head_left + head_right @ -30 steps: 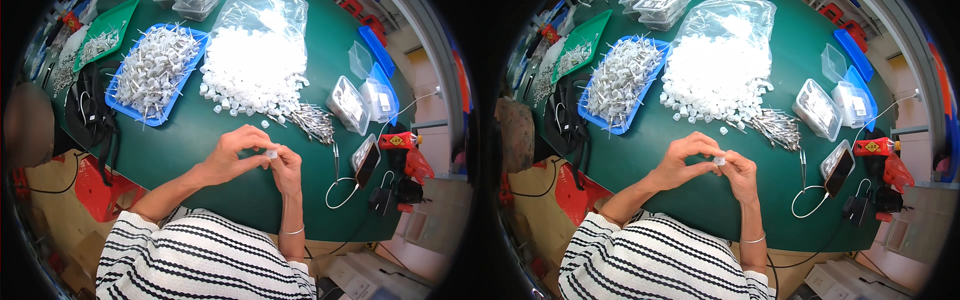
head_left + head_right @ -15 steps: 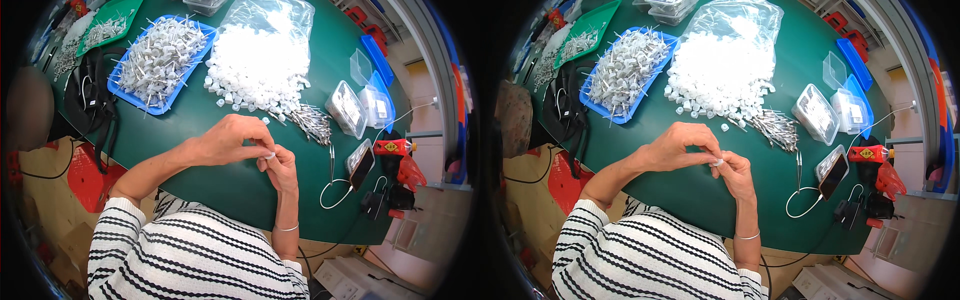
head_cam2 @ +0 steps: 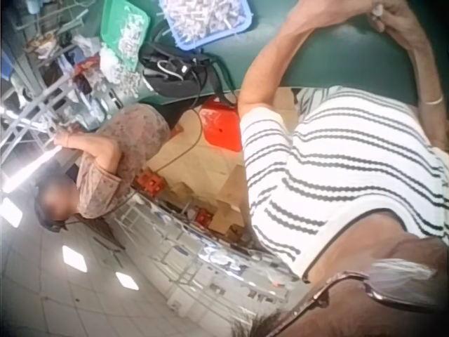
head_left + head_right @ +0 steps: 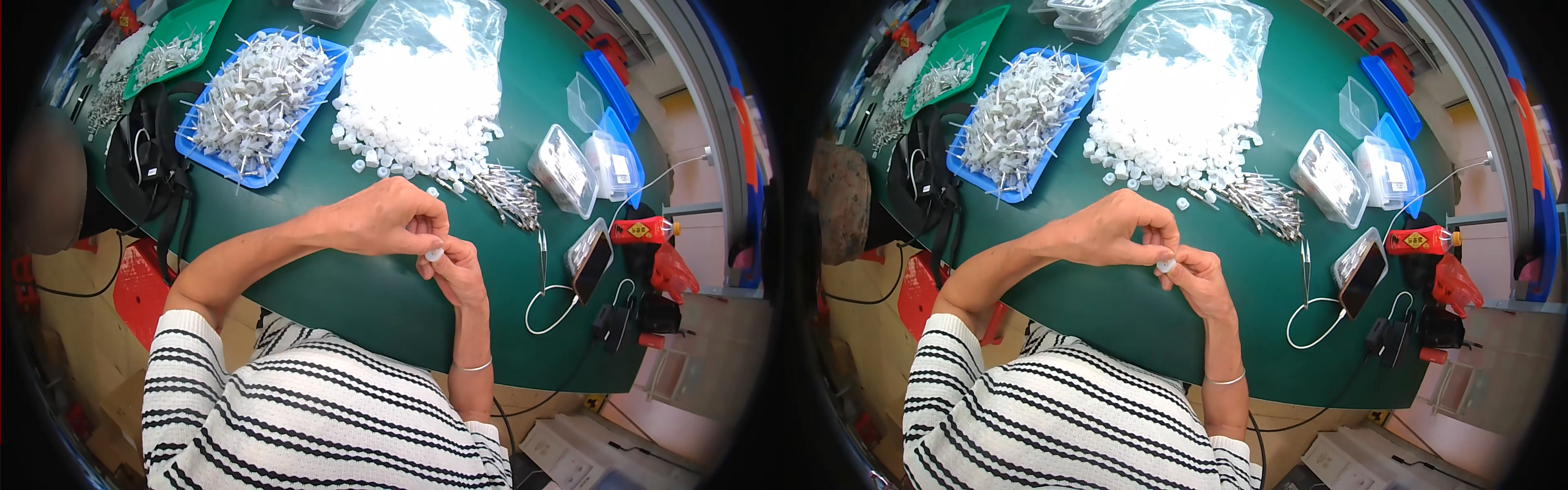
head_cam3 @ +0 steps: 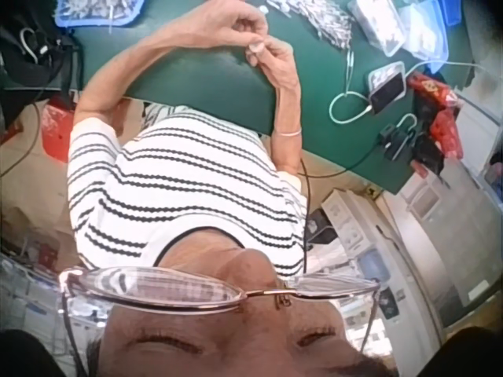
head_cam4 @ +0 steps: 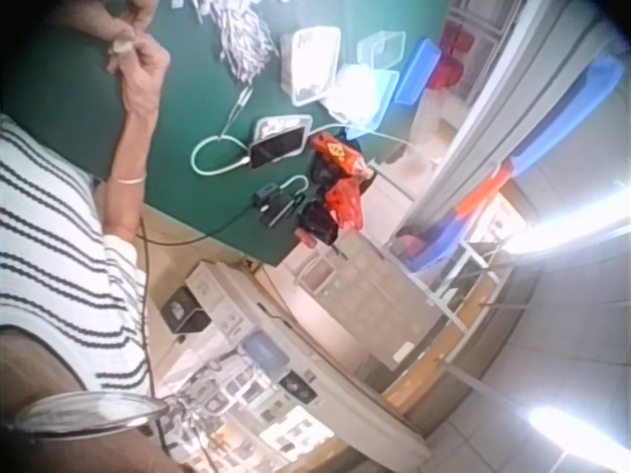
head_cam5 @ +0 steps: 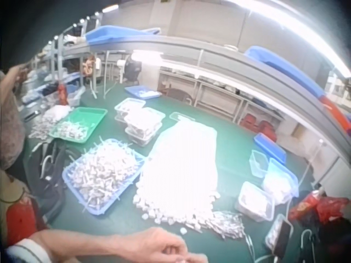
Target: The person repeatedly picks up small white plastic caps and metal pins from a green table, inserts the pins into the caps, and places the assembled units into a blue tray. The process is repetitive and performed one at a time.
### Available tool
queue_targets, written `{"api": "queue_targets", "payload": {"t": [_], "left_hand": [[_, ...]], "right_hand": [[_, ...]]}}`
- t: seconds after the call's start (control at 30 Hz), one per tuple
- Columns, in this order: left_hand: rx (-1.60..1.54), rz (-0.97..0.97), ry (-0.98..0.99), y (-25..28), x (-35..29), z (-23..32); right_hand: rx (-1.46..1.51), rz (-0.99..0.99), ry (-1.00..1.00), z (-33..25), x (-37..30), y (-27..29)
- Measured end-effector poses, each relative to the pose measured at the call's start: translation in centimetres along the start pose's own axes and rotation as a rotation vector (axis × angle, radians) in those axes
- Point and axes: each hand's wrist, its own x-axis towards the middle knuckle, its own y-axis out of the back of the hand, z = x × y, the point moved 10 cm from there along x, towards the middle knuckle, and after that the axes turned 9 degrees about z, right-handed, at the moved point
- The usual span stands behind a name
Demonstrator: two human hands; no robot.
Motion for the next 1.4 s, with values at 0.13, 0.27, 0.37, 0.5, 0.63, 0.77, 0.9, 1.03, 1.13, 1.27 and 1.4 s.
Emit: {"api": "queue_targets", "payload": {"t": [0.13,0.27,0.37,0.5,0.63,0.77,0.9,1.03,1.13,1.27,1.4], "left_hand": [[-0.036,-0.041,0.025,-0.1,0.5,-0.6],[-0.199,-0.063,0.111,0.0,0.5,-1.2],[-0.258,-0.106,0.097,-0.7,0.3,-1.1],[-0.332,-0.122,0.164,-1.1,-0.6,-2.3],[-0.584,-0.096,0.400,-2.1,-1.9,-3.8],[-0.597,0.008,0.450,-1.4,-3.4,-5.2],[-0.276,0.519,0.218,7.9,-5.2,-2.5],[0.271,1.059,-0.114,20.3,-9.7,2.4],[0.443,1.143,-0.100,25.0,-11.8,2.0],[0.795,1.020,-0.101,25.8,-11.0,-0.3],[1.032,0.966,-0.164,25.1,-10.9,-0.8]], "right_hand": [[0.017,-0.026,-0.013,0.3,0.1,-0.1],[0.027,-0.004,-0.023,0.3,0.2,-0.4],[-0.012,0.018,-0.037,0.5,0.0,0.1],[-0.089,0.002,-0.054,0.6,0.1,-0.8],[-0.004,-0.070,-0.078,0.9,-0.3,-2.0],[-0.373,-0.024,0.045,-0.9,-0.1,-1.8],[-1.154,0.600,0.507,-10.1,-1.7,3.8],[-1.704,0.854,0.645,-12.3,-3.7,7.5],[-1.755,0.779,0.595,-11.0,-2.5,8.9],[-1.762,0.737,0.610,-11.0,-1.2,8.0],[-1.764,0.717,0.620,-11.2,-1.4,7.7]]}}
